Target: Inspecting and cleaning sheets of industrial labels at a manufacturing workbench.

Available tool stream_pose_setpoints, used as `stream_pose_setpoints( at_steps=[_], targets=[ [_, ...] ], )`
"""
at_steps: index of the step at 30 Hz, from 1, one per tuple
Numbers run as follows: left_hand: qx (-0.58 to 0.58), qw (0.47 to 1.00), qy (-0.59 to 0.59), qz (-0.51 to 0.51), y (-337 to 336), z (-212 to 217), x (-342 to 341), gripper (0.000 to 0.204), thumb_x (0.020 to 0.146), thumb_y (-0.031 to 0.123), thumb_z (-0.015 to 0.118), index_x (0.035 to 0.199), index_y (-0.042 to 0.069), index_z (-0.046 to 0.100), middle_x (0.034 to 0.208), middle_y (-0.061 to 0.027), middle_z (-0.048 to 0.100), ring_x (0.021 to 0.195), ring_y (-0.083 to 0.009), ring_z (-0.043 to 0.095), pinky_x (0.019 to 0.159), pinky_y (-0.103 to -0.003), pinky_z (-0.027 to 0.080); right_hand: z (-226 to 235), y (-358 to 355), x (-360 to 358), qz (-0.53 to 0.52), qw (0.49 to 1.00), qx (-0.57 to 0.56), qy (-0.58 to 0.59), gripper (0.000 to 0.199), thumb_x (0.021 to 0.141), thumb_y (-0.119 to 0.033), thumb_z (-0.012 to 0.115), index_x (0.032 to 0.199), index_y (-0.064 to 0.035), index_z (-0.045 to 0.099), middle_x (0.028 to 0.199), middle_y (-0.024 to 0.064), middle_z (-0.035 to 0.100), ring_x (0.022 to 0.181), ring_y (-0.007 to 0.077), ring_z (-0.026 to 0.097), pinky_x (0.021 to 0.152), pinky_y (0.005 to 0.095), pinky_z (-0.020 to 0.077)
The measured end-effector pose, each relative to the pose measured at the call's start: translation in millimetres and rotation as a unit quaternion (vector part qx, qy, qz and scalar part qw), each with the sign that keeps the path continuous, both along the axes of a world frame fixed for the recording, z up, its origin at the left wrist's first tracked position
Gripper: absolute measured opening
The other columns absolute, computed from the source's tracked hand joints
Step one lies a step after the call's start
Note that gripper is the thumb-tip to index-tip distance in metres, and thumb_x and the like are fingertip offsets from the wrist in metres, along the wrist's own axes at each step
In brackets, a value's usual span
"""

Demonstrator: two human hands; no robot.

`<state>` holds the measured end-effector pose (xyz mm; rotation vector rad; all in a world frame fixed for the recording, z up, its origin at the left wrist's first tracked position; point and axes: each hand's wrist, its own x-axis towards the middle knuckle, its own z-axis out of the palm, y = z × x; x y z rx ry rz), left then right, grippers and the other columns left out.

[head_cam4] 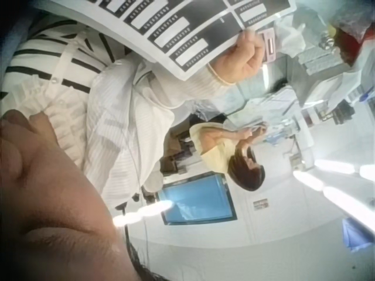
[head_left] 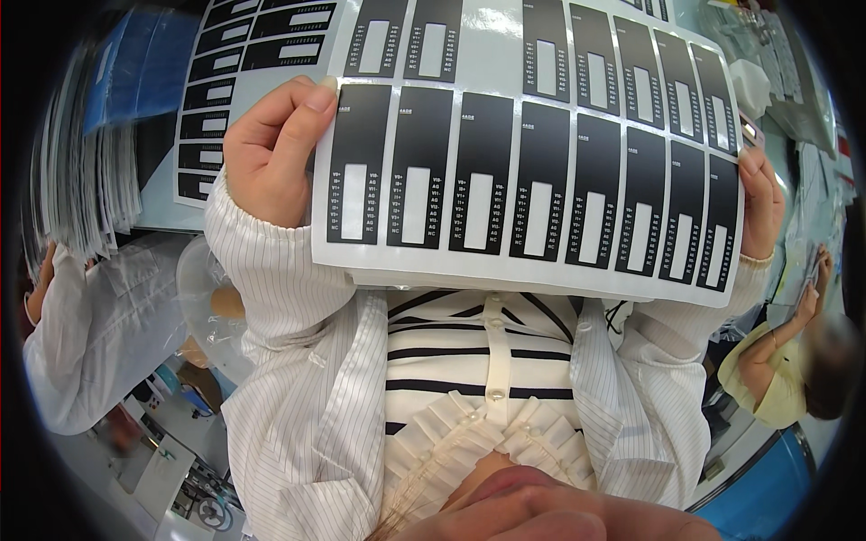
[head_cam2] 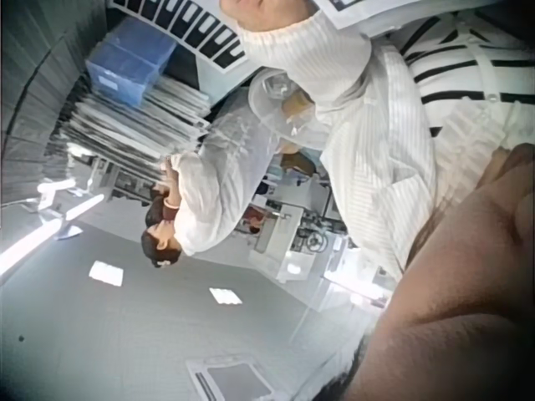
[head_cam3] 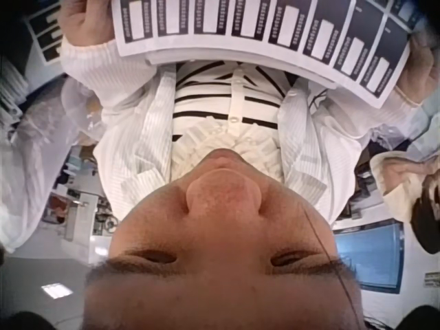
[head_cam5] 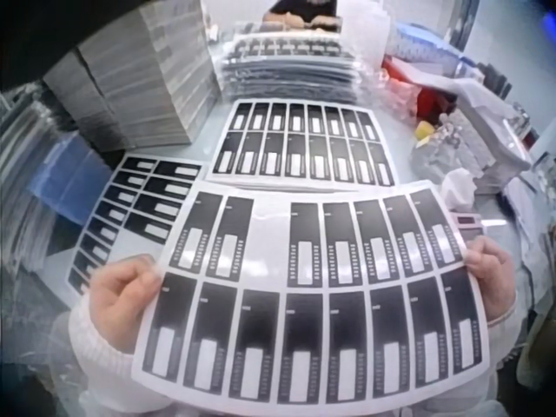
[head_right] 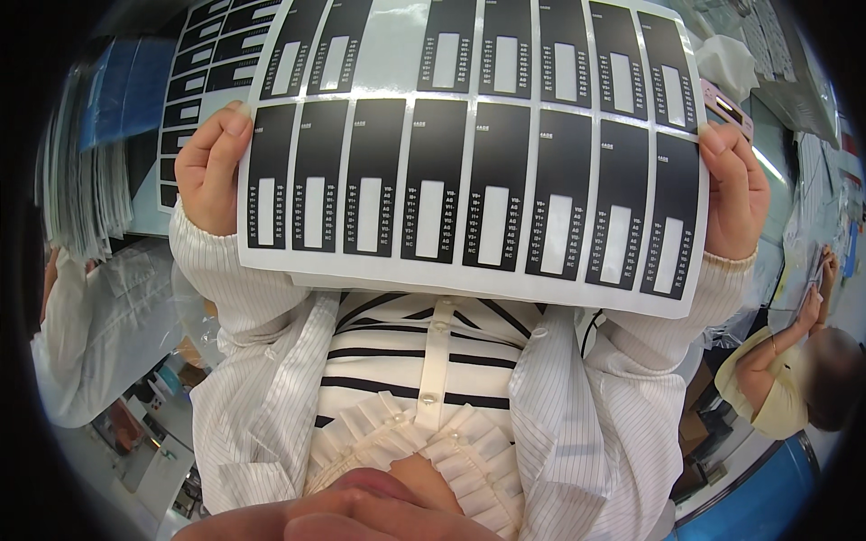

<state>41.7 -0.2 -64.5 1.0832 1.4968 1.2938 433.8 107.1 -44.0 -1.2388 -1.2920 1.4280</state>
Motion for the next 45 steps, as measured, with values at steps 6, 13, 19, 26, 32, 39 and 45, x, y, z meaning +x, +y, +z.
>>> stream_pose_setpoints(
  at_steps=[6,13,19,26,32,39,45],
  targets=[
    [-0.001,1.000,0.007,-0.007,0,0,-1,0.023,0.091,0.015,0.056,0.076,-0.002,0.060,0.066,0.0002,0.054,0.060,-0.0058,0.049,0.059,-0.020,0.039,-1,0,-1,-0.007,1.000,0.010,-0.011,0.014,0.089,-0.016,0.056,0.083,-0.0031,0.058,0.074,0.0033,0.064,0.059,0.0055,0.055,0.057,0.0156,0.0401],
    [-0.013,1.000,0.000,-0.020,0,-1,-4,0.021,0.091,0.015,0.056,0.078,-0.001,0.061,0.068,0.0011,0.055,0.061,-0.0054,0.048,0.059,-0.020,0.039,0,2,4,0.015,1.000,0.013,-0.015,0.015,0.089,-0.017,0.056,0.083,-0.0032,0.058,0.074,0.0032,0.063,0.059,0.0049,0.054,0.056,0.0148,0.0389],
    [-0.001,0.999,-0.021,-0.025,-1,-4,-4,0.020,0.091,0.014,0.056,0.078,-0.001,0.060,0.068,0.0012,0.056,0.063,-0.0053,0.048,0.061,-0.020,0.039,-2,1,3,0.003,1.000,-0.002,-0.001,0.014,0.089,-0.016,0.055,0.083,-0.0036,0.057,0.074,0.0033,0.063,0.059,0.0049,0.054,0.057,0.0149,0.0394],
    [0.006,1.000,-0.013,-0.028,-1,-5,-5,0.021,0.092,0.013,0.056,0.078,-0.002,0.060,0.069,0.0007,0.056,0.063,-0.0055,0.048,0.061,-0.020,0.039,-1,-1,-4,-0.017,1.000,0.011,0.007,0.013,0.089,-0.013,0.055,0.080,-0.0048,0.056,0.074,0.0033,0.064,0.059,0.0051,0.055,0.057,0.0153,0.0407],
    [0.001,1.000,0.007,-0.029,-1,-4,-5,0.020,0.092,0.013,0.056,0.079,-0.002,0.060,0.069,0.0003,0.055,0.063,-0.0055,0.048,0.061,-0.020,0.038,-3,2,8,0.029,1.000,0.007,-0.006,0.015,0.091,-0.017,0.050,0.084,-0.0041,0.054,0.081,0.0024,0.060,0.067,0.0046,0.054,0.063,0.0158,0.0420],
    [-0.012,0.999,-0.029,-0.025,-1,-3,-4,0.021,0.091,0.014,0.056,0.077,-0.002,0.060,0.067,0.0012,0.053,0.060,-0.0053,0.044,0.058,-0.020,0.036,3,0,-5,-0.017,1.000,0.004,-0.026,0.015,0.089,-0.016,0.054,0.078,-0.0053,0.054,0.069,0.0002,0.059,0.056,0.0033,0.049,0.056,0.0144,0.0365],
    [-0.037,0.998,-0.057,-0.010,-4,1,-6,0.022,0.089,0.015,0.056,0.075,-0.001,0.060,0.067,0.0013,0.052,0.059,-0.0054,0.044,0.057,-0.020,0.035,-9,3,2,-0.008,1.000,-0.022,-0.015,0.016,0.089,-0.016,0.054,0.076,-0.0066,0.052,0.066,-0.0012,0.055,0.054,0.0025,0.046,0.055,0.0143,0.0357]
  ],
)
